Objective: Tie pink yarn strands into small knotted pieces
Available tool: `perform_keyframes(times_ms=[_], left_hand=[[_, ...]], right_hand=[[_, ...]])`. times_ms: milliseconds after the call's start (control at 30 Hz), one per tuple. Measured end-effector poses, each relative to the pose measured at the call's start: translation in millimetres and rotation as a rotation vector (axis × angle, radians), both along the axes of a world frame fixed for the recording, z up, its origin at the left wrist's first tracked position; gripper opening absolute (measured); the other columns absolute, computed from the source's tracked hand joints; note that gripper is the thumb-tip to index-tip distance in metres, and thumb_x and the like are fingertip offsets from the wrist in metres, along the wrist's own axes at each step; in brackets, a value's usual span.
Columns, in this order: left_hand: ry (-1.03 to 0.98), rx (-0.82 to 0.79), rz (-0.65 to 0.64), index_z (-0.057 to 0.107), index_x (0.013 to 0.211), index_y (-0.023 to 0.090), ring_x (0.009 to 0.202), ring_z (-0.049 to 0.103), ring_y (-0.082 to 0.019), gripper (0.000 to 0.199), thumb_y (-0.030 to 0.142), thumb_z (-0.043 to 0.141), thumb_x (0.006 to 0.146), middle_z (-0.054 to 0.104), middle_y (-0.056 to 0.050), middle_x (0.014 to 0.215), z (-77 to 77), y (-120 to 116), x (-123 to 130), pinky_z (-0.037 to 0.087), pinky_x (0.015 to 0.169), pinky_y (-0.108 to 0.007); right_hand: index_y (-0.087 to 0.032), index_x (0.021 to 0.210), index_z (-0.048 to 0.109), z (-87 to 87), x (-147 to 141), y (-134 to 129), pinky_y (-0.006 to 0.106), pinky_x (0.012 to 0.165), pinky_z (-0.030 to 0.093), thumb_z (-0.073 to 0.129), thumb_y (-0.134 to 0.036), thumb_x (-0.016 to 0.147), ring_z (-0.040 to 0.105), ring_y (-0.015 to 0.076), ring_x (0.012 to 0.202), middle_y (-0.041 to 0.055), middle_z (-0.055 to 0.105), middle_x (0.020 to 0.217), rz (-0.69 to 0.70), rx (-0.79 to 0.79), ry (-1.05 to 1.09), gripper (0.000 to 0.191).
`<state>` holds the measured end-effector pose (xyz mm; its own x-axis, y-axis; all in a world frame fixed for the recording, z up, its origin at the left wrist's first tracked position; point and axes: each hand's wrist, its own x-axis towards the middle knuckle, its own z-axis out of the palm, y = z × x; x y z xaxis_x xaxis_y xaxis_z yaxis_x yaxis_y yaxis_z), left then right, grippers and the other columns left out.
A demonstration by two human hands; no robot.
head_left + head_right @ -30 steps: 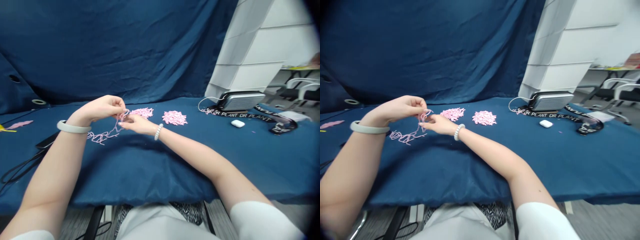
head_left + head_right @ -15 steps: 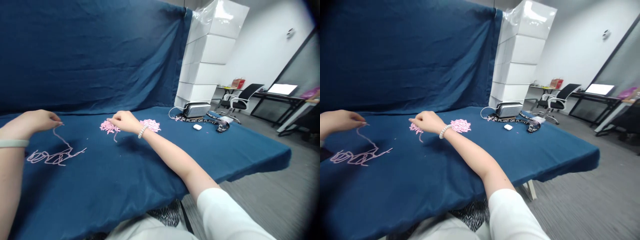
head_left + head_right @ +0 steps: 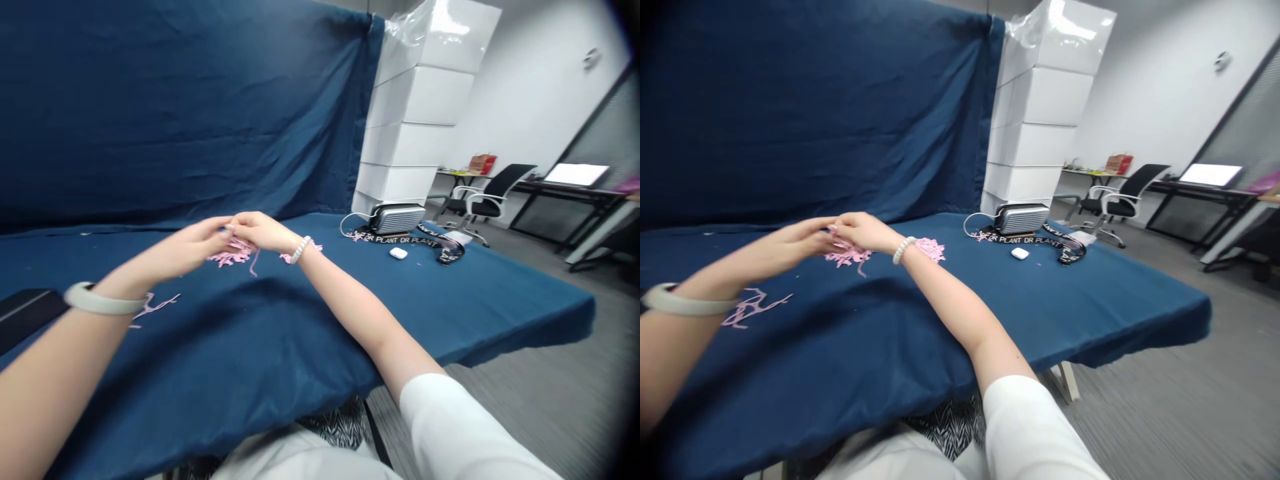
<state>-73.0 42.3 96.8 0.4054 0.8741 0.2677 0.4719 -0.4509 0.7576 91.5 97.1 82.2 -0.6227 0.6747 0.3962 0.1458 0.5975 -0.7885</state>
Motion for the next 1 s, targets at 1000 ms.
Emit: perform_keyframes(times_ms=[1000], left_hand=[[-0.411, -0.628, -0.087, 0.059, 0.072, 0.013, 0.047, 0.054, -0.006, 0.022, 0.033, 0.068, 0.074, 0.061, -0.001, 0.061, -116.2, -44, 61, 0.05, 0.051, -0.02]], right_hand=[[-0.017, 0.076, 0.053, -99.3, 92, -101, 0.031, 0.092, 0.05, 0.061, -0.025, 0.081, 0.066, 0.0133, 0.093, 0.0084, 0.068, 0.1, 0.088, -1.057, 0.564, 0.013]])
